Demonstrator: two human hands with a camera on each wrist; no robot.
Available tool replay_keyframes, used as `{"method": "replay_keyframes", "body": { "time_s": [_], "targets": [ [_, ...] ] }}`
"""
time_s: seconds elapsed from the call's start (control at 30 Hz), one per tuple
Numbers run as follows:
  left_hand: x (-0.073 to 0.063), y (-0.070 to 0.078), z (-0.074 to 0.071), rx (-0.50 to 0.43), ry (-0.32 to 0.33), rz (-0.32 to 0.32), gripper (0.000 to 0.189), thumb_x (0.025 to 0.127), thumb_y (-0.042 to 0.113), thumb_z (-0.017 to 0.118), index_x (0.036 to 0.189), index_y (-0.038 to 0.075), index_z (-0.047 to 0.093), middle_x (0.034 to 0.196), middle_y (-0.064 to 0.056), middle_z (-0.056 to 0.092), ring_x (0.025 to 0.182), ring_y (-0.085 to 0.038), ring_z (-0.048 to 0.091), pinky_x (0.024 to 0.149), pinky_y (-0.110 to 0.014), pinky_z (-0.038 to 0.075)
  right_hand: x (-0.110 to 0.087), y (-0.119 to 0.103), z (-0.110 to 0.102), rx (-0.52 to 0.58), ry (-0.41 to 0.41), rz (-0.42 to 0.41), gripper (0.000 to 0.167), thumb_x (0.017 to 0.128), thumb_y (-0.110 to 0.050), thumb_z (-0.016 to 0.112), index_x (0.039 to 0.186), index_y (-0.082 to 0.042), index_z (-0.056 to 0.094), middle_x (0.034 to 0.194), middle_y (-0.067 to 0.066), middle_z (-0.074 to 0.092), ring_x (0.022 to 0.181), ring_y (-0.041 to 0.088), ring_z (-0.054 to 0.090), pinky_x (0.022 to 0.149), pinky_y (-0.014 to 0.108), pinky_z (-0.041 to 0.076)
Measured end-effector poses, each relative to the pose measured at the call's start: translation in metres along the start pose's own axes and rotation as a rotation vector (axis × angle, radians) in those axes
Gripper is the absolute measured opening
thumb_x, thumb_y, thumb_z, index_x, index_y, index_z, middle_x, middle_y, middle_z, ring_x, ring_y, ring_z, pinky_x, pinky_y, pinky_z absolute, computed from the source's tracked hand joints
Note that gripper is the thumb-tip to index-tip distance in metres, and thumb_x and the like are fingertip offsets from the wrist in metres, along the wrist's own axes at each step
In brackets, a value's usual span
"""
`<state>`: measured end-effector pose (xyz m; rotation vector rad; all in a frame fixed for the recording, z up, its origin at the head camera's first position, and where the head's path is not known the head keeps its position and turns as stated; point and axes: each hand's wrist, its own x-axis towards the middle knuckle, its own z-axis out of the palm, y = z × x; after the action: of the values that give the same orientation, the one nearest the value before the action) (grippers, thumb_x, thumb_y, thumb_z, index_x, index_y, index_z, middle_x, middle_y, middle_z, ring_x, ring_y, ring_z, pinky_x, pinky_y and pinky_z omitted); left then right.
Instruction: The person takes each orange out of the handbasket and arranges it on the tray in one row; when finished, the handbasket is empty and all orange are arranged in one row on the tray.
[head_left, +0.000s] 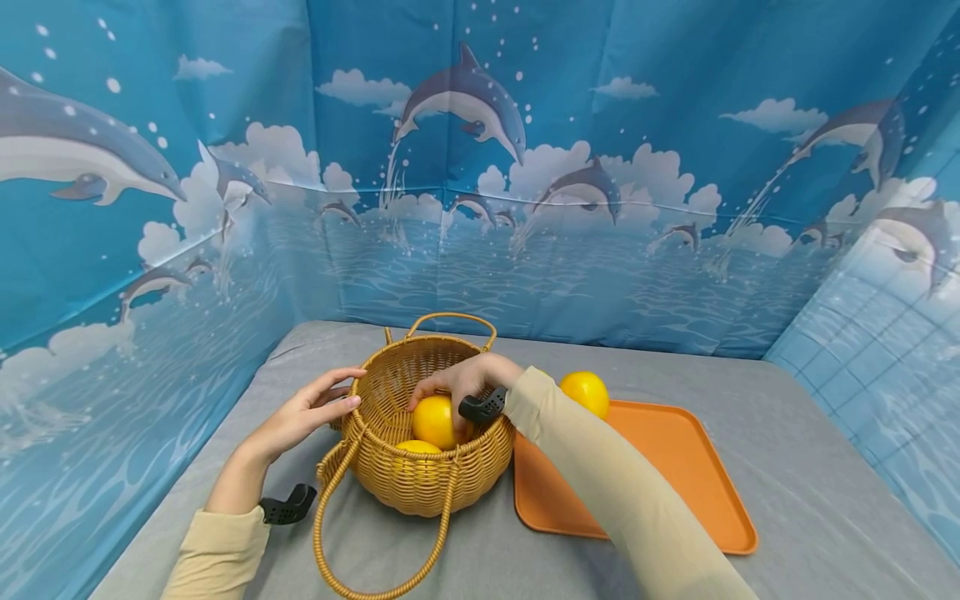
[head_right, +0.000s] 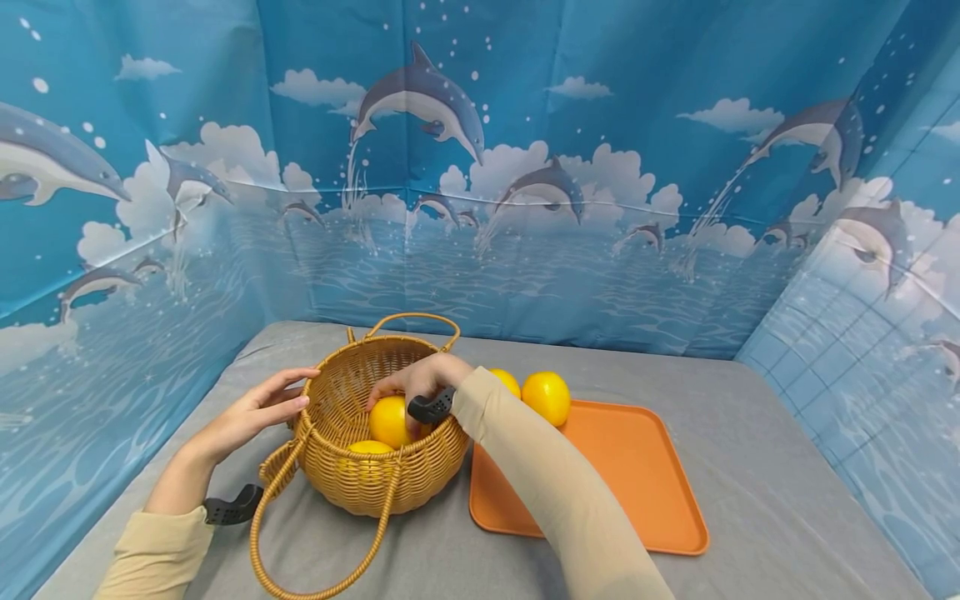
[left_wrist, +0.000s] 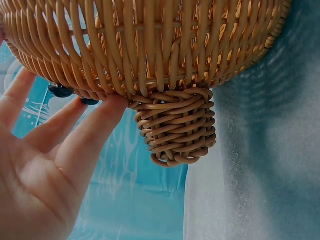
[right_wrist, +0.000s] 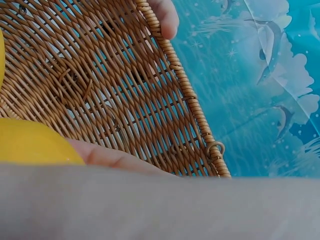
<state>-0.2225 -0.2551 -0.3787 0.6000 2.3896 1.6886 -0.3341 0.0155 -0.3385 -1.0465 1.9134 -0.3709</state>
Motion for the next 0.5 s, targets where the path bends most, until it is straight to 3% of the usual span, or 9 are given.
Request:
{"method": "replay_keyframes", "body": {
  "time_s": [0.2, 0.5],
  "targets": [
    [0.0001, -0.0001, -0.0005, -0.002, -0.002, 0.005, 0.047, 0.098, 0.025, 0.052, 0.141, 0.015, 0.039, 0.149, -0.013, 0.028, 0.137, -0.04, 0.021, 0.089, -0.045, 0.042, -0.0005, -0.0008, 0.0007, 0.04, 0.048, -0.031, 0.067, 0.071, 0.003, 0.072, 0.127, -0.02, 0.045, 0.123, -0.003, 0.042, 0.1, 0.018, 0.047, 0.08, 0.029, 0.045],
    [0.0002, -0.0008, -0.0002, -0.014, -0.003, -0.004, 0.048, 0.097, 0.025, 0.053, 0.142, 0.014, 0.038, 0.149, -0.017, 0.027, 0.132, -0.04, 0.031, 0.088, -0.044, 0.043, 0.0012, 0.0012, 0.0, 0.118, 0.046, -0.086, 0.065, 0.073, 0.006, 0.071, 0.129, -0.012, 0.044, 0.123, 0.002, 0.044, 0.1, 0.018, 0.049, 0.081, 0.029, 0.046]
  ]
}}
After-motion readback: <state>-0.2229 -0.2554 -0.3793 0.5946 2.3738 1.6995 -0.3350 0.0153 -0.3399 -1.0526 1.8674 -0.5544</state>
